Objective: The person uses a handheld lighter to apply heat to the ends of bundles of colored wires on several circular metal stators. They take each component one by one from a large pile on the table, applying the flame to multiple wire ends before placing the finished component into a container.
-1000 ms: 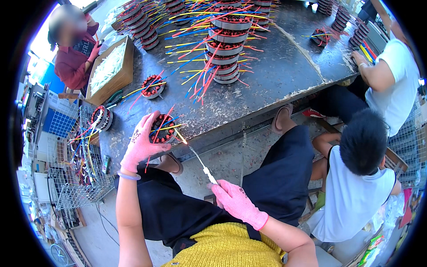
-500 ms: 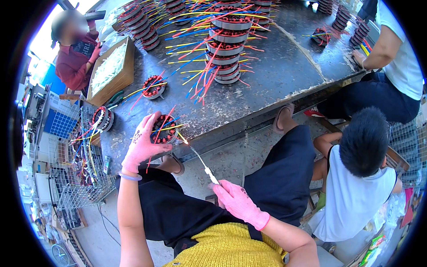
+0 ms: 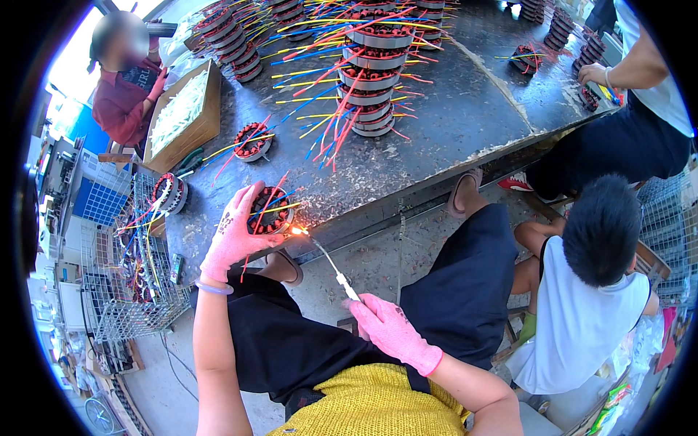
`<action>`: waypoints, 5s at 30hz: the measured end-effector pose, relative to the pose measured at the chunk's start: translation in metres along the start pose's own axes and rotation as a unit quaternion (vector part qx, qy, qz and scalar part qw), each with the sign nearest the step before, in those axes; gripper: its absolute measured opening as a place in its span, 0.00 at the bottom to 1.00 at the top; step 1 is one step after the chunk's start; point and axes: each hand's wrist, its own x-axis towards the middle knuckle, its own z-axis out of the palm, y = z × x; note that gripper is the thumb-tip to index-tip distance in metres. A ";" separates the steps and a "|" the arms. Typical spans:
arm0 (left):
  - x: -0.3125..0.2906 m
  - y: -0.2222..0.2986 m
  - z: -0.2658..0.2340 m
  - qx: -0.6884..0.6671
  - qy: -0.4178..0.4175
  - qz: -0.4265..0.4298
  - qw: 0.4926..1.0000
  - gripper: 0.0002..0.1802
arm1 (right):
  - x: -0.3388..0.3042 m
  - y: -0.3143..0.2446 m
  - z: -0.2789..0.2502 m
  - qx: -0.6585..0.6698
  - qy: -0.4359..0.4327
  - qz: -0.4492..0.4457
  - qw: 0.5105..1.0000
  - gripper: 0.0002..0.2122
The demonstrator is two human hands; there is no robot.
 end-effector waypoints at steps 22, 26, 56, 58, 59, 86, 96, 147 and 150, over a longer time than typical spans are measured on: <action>-0.001 -0.001 0.001 0.007 -0.004 -0.005 1.000 0.58 | -0.001 -0.003 0.000 -0.002 0.005 0.000 1.000 0.15; -0.001 0.000 -0.001 0.003 -0.006 -0.012 1.000 0.57 | -0.002 -0.004 0.001 0.018 0.013 0.025 0.999 0.15; -0.004 0.013 -0.015 0.002 -0.028 0.014 1.000 0.52 | 0.003 -0.010 0.004 0.073 0.010 0.011 0.997 0.13; -0.004 0.012 -0.014 0.004 -0.026 0.013 1.000 0.52 | 0.002 -0.013 0.004 0.053 0.012 0.016 0.998 0.13; -0.004 0.012 -0.013 0.003 -0.025 0.013 1.000 0.52 | 0.002 -0.014 0.003 0.043 0.013 0.019 0.999 0.13; -0.004 0.016 -0.009 0.033 0.001 -0.027 0.999 0.55 | -0.001 -0.009 0.000 0.068 0.004 0.013 0.998 0.14; -0.004 0.013 -0.006 0.051 0.015 -0.026 0.998 0.55 | -0.003 0.001 0.001 0.013 -0.002 0.014 1.000 0.14; -0.007 0.006 -0.011 -0.012 -0.041 0.021 0.999 0.53 | -0.004 -0.008 0.003 0.043 0.009 0.020 0.999 0.14; -0.008 0.008 -0.007 -0.021 -0.021 0.011 0.999 0.53 | -0.003 -0.015 0.005 0.043 0.008 0.021 0.999 0.14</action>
